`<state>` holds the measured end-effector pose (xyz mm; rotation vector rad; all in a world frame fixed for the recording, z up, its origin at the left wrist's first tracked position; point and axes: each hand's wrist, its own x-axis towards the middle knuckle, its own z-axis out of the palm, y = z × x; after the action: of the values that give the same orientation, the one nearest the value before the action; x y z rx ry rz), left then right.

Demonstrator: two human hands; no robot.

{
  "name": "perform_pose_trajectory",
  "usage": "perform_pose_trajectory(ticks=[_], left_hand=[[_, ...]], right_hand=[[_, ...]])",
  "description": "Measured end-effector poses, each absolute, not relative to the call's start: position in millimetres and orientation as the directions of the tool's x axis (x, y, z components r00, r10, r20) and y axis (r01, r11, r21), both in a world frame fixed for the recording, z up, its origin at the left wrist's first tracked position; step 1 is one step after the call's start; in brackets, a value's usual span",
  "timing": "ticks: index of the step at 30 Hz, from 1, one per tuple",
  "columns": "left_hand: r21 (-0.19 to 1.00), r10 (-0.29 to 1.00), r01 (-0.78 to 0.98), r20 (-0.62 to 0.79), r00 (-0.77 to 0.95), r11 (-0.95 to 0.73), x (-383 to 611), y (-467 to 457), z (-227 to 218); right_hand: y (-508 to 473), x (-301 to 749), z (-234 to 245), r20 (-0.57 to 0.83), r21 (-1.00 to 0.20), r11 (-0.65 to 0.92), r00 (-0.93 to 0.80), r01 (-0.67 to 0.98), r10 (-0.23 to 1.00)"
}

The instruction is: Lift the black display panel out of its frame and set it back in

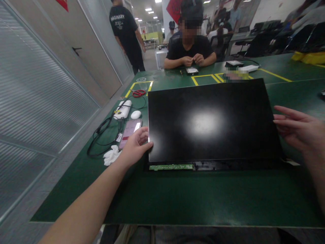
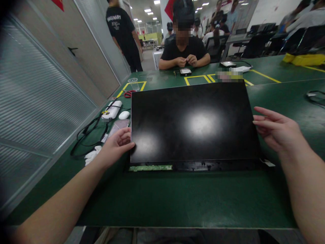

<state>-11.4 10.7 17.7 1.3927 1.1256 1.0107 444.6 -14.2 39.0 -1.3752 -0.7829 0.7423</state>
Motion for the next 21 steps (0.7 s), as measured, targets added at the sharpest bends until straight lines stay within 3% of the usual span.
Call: perform_pose_trajectory(ticks=[11,21], left_hand=[[0.994,0.976,0.103,0.02,0.218,-0.043,-10,10,22],[0.993,0.979,0.109,0.011,0.206,-0.034,-12,11,19]], right_hand=[[-8,455,29,0.013,-1.0,0.022,0.511,-0.011,0.86],[-11,453,29,0.088,-0.994,0.045,0.503,0.098,0.86]])
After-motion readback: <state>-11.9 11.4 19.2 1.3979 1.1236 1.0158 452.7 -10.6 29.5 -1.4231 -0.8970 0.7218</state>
